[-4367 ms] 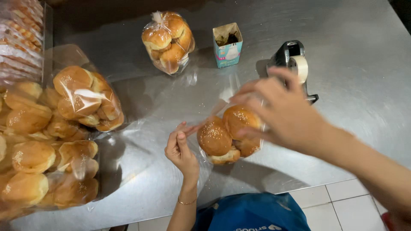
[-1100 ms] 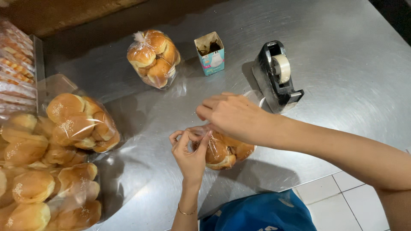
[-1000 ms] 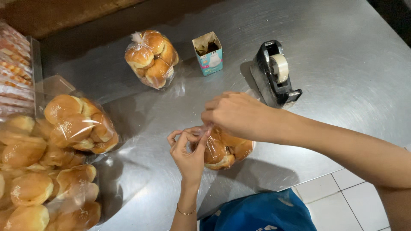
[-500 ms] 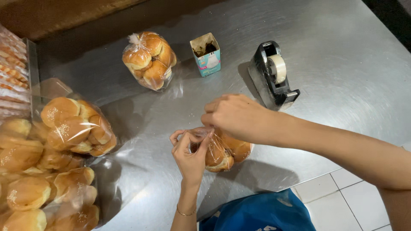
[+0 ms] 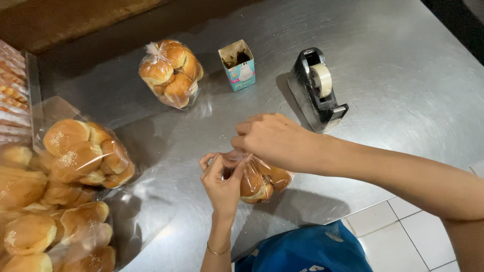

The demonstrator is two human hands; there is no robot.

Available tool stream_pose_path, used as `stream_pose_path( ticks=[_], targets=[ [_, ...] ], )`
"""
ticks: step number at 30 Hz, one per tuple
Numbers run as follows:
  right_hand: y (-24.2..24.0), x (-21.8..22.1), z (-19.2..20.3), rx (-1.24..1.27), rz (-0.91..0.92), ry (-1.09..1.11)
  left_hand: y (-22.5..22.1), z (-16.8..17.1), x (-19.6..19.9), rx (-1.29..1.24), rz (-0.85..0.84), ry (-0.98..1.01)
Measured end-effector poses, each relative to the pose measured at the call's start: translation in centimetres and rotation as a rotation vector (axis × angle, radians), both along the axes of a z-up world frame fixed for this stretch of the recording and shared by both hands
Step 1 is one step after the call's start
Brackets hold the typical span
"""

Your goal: The person places buns into a plastic bag, twists the bag opening to close it, and then seals it with tape from a dispenser.

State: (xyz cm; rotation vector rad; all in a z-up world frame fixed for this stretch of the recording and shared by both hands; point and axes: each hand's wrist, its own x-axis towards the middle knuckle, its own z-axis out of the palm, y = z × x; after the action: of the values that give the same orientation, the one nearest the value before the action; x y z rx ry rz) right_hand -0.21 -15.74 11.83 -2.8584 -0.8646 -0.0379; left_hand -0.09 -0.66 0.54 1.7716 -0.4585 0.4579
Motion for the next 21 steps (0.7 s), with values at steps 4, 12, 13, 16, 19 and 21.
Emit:
stream_pose_path(
  ticks=[4,12,13,16,19,21],
  targets=[
    [0.7,-0.2,-0.2,0.044,-0.023,-0.014,0.4,-0.7,0.1,-0.016,-0.033,0.040],
    [-0.4,0.1,0.8,-0.048,-0.032,0.065,0.1,-0.6,-0.2,-0.050,-0.034,0.006],
    [-0.1,0.1,0.4,-0.053,-0.041,0.064,0.1,-0.5,-0.1,-0.030,-0.034,0.000],
    [0.2,-0.2,-0.1,-0.017,-0.047,0.025,0.2,-0.5,0.2,-0.024,-0.048,0.022],
    [0.7,-0.7,0.2,0.067,-0.055,-0.002,0.4,-1.2,0.2,-0.036,-0.057,0.057],
    [0.6,-0.7,0.0,0.106,-0.066,0.003,0.4,-1.4,0.1,-0.039,-0.054,0.056]
  ],
)
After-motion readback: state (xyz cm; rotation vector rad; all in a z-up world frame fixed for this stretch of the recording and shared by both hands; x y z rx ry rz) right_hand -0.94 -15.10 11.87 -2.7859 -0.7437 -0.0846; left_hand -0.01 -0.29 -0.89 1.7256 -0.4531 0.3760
